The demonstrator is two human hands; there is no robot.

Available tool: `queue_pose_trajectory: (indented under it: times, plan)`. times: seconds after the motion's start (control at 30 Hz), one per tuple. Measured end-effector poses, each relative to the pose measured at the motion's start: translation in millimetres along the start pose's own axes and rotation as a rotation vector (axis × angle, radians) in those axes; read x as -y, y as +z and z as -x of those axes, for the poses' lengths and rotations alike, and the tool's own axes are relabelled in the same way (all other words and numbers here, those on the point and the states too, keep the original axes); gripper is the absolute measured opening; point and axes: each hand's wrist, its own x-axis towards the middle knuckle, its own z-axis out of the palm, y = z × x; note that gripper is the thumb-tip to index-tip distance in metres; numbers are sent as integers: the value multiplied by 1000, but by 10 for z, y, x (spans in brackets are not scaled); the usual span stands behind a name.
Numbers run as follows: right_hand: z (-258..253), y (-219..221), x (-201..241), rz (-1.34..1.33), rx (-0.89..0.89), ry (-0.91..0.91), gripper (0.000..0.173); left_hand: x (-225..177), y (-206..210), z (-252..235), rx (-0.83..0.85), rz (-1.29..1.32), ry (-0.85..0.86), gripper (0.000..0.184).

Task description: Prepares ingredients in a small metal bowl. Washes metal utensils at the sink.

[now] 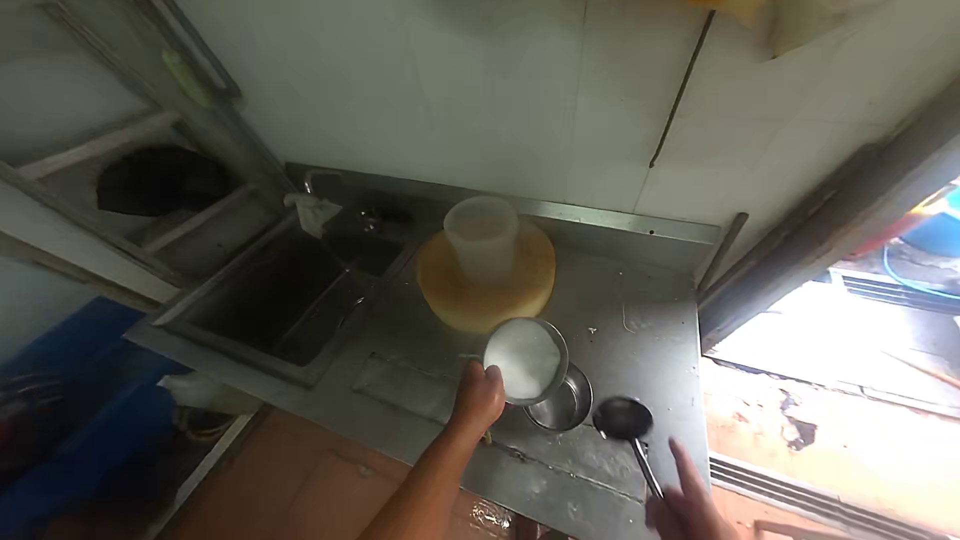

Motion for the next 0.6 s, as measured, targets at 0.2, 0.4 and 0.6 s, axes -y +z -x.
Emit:
queue_pose_trajectory:
  times: [0.2,0.4,0.6]
  plan:
    - [-939,389,236,630,-301,-107,47,41,134,-218,-3,-290,142,61]
    - [-1280,637,165,690,-313,-161,53,64,291,-254,-50,-377,308,67]
    - [-1386,810,215,732,-330,-160,60,127,363,-285,-115,-412,477,74]
